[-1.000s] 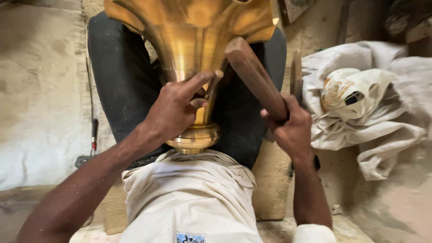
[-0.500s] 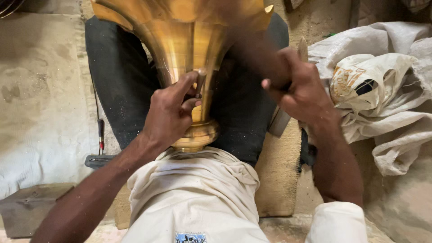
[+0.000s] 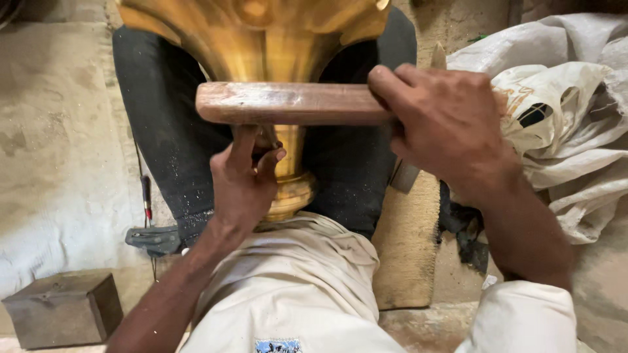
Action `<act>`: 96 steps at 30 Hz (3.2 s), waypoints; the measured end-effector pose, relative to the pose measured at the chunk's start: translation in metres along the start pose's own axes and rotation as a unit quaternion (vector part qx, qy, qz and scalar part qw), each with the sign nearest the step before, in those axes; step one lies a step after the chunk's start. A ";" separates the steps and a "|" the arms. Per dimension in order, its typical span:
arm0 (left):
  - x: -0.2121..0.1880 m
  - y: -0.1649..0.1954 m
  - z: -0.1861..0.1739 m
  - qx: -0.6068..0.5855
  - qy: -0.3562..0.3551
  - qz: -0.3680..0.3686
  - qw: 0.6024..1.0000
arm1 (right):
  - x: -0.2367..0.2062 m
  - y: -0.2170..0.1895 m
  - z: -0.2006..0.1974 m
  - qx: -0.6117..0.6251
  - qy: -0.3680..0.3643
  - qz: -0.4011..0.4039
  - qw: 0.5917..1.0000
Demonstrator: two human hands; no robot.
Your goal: The person sits on the floor with a large brass vase resting on their lap. They hold a chisel against the vase's surface and strike it with a wooden mallet, repositioning the chisel around the base and body to shape the metal.
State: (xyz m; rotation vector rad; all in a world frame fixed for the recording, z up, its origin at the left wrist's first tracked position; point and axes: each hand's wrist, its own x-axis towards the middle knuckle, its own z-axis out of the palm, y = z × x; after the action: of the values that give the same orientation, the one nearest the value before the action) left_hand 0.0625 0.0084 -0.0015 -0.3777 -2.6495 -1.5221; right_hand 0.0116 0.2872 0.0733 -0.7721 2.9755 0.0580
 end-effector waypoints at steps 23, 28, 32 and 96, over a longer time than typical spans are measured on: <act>-0.038 -0.019 0.015 0.022 0.069 0.010 0.997 | -0.004 -0.024 -0.025 0.049 0.048 -0.069 0.995; -0.043 -0.023 0.013 0.037 0.069 0.039 0.996 | -0.012 -0.027 -0.017 0.057 -0.063 -0.023 0.996; -0.042 -0.021 0.009 0.025 0.064 0.097 0.993 | -0.016 -0.032 -0.009 0.144 0.037 -0.053 0.987; 0.021 -0.113 -0.090 -0.224 -0.209 0.055 0.950 | 0.010 -0.103 -0.037 -0.030 -0.004 0.067 0.997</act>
State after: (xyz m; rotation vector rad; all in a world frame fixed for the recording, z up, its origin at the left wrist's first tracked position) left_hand 0.0092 -0.1194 -0.0471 -0.9548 -2.4599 -2.2110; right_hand 0.0515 0.1907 0.1073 -0.5751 3.0271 0.1579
